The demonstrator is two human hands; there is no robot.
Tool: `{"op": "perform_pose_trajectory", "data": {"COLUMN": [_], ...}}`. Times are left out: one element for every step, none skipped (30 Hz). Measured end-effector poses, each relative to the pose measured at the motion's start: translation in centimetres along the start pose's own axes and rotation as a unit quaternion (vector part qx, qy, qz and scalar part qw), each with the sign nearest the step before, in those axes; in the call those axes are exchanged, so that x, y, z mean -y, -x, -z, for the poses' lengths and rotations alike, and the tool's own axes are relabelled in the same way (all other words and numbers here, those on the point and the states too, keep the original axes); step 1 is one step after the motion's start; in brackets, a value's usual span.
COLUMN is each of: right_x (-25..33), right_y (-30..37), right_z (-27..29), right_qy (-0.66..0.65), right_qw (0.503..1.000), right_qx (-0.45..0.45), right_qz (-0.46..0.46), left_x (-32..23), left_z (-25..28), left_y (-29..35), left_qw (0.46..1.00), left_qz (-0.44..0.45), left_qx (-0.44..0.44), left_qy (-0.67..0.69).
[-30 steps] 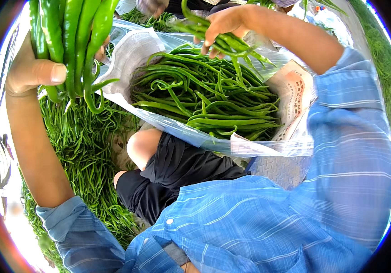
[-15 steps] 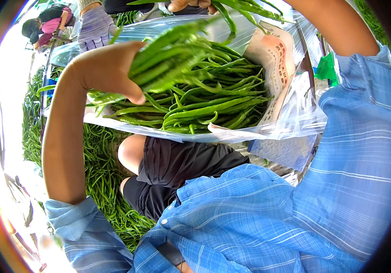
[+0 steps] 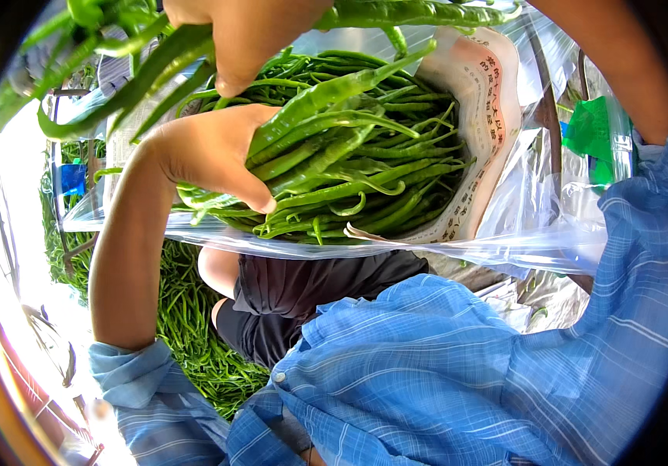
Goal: The person sits on the ground and sorts green chilies by hand, gathering them into bundles and placing them into plastic bags. The person repeatedly picks chilies from a large pile, aligns them, and transfers them into bags.
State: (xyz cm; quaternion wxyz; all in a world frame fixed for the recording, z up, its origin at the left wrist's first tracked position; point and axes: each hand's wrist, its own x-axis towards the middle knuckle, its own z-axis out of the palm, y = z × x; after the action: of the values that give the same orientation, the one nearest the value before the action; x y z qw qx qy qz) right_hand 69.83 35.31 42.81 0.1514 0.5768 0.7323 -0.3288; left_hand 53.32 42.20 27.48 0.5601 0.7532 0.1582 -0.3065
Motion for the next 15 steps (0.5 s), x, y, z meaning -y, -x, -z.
{"op": "perform_pose_trajectory", "data": {"right_x": [0.0, -0.2, -0.3, -0.4, -0.6, -0.8, -1.8, -1.2, -0.5, 0.0, 0.8, 0.1, -0.5, -1.1, -1.4], "right_y": [0.2, 0.3, 0.0, -0.2, 0.4, 0.4, -0.3, -0.9, -1.4, -1.9, -2.5, -2.6, -2.7, -2.9, -3.4], "right_z": [-0.2, -0.3, -0.4, -0.5, -0.4, -0.5, -0.7, -0.8, -0.9, -1.0, -1.8, -1.7, -1.6, -1.5, -1.8], "right_qy": [0.022, 0.027, 0.033, 0.039, 0.044, 0.047, 0.046, 0.068, 0.092, 0.117, 0.143, 0.129, 0.115, 0.098, 0.094], "right_qw": [0.999, 1.000, 0.999, 0.999, 0.998, 0.997, 0.995, 0.996, 0.995, 0.992, 0.988, 0.991, 0.992, 0.992, 0.991], "right_qx": [-0.003, 0.002, 0.010, 0.017, 0.009, 0.007, 0.002, 0.016, 0.032, 0.049, 0.034, 0.035, 0.037, 0.040, 0.046], "right_qz": [-0.026, -0.006, 0.012, 0.028, 0.038, 0.064, 0.090, 0.054, 0.014, -0.026, -0.047, -0.007, 0.034, 0.071, 0.087], "left_x": [-0.6, -1.1, -2.7, -3.6, -4.1, -3.4, -2.5, -1.5, -1.2, -1.1, -1.0, 0.2, 2.1, 1.8, 1.6], "left_z": [-0.1, -0.6, -0.7, -0.9, -1.4, -2.4, -3.5, -4.7, -5.7, -6.5, -7.2, -8.0, -8.9, -8.9, -9.1], "left_y": [-0.6, -0.8, -0.9, -1.6, -3.0, -4.4, -6.7, -8.9, -10.6, -11.8, -11.4, -12.1, -13.1, -12.8, -12.5], "left_qw": [0.999, 0.998, 0.999, 0.998, 0.998, 0.997, 0.994, 0.990, 0.987, 0.982, 0.978, 0.979, 0.980, 0.985, 0.989], "left_qz": [-0.006, -0.006, 0.029, 0.043, 0.030, 0.028, 0.034, 0.042, 0.056, 0.069, 0.092, 0.074, 0.056, 0.039, 0.022], "left_qx": [0.019, 0.033, 0.035, 0.051, 0.062, 0.070, 0.099, 0.128, 0.143, 0.160, 0.155, 0.150, 0.143, 0.135, 0.127], "left_qy": [0.025, 0.058, 0.018, -0.006, -0.009, 0.002, 0.014, 0.030, 0.049, 0.068, 0.105, 0.114, 0.124, 0.098, 0.075]}}
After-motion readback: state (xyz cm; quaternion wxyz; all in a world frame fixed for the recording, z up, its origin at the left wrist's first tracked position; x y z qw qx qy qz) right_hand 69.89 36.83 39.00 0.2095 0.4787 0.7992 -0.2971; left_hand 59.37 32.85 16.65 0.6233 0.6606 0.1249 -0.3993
